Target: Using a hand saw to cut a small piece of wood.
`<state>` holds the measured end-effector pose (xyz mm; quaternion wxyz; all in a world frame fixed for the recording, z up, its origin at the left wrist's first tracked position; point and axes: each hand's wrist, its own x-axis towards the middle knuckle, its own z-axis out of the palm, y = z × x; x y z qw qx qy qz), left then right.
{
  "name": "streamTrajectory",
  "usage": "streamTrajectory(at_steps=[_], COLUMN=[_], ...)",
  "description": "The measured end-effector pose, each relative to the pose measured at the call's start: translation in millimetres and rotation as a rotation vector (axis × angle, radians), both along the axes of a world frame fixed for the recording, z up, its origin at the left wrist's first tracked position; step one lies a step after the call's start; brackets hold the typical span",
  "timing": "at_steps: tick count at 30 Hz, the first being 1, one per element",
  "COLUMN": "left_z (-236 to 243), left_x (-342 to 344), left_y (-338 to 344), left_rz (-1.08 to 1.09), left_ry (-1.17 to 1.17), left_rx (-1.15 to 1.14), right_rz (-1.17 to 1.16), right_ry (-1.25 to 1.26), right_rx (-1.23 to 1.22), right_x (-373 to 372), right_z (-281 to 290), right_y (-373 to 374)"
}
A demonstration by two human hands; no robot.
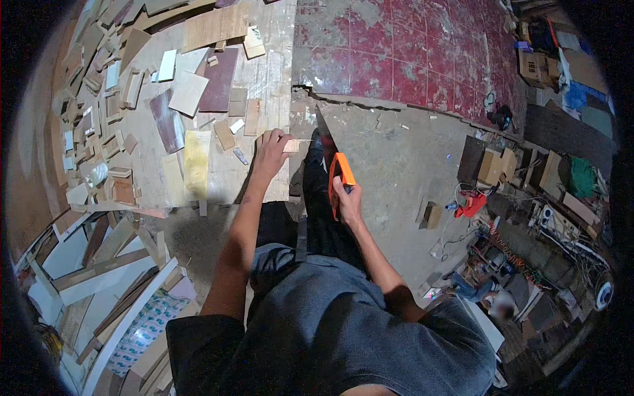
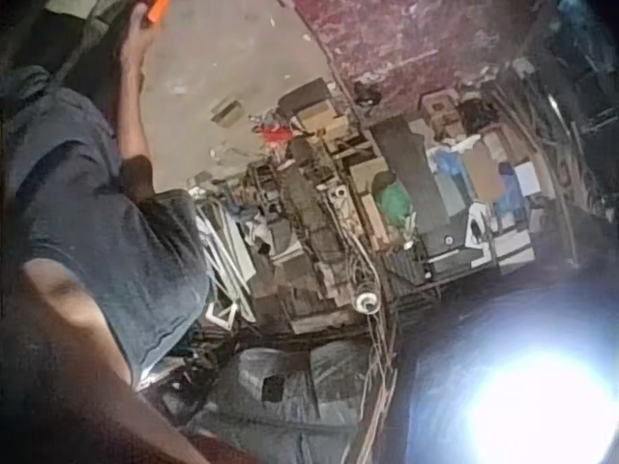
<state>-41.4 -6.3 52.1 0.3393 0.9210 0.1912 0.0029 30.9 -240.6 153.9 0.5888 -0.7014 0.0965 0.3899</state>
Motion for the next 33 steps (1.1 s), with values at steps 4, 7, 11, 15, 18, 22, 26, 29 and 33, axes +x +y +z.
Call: streamTrajectory(at_steps=[4,7,11,15,18,22,26,29,33], left_z=[6,8,10,11,13,2,-30,-41,-41], left_x=[-1,-4,-6,-9,-7,15,33,40,43], left_y=[4,6,9,10,10,11,16,13,8], left_rz=[-0.01,-0.002,0.017,0.022,0.018,0.15,0.231,0.179,0.205], left_ry=[0.05,0.063,0.113,0.1,0.097,0.008,-0.11,-0.08,-0.092], left_rx=[0.026,0.036,-0.001,-0.002,-0.015,0.057,0.19,0.348,0.334], right_rz=[0.09,0.1,0.14,0.118,0.118,0.093,0.099,0.051,0.16], right_ry=[-0.07,-0.066,-0.07,-0.165,-0.151,-0.142,-0.116,-0.089,-0.123], right_rx=[-0.044,-0.036,-0.021,-0.013,-0.002,0.022,0.005,0.05,-0.014], right_x=[-9,-16,-20,-24,-28,-33,-46,-53,-58], right_z=[-1,4,21,24,25,21,14,8,0], right_y=[3,12,26,28,27,32,37,39,34])
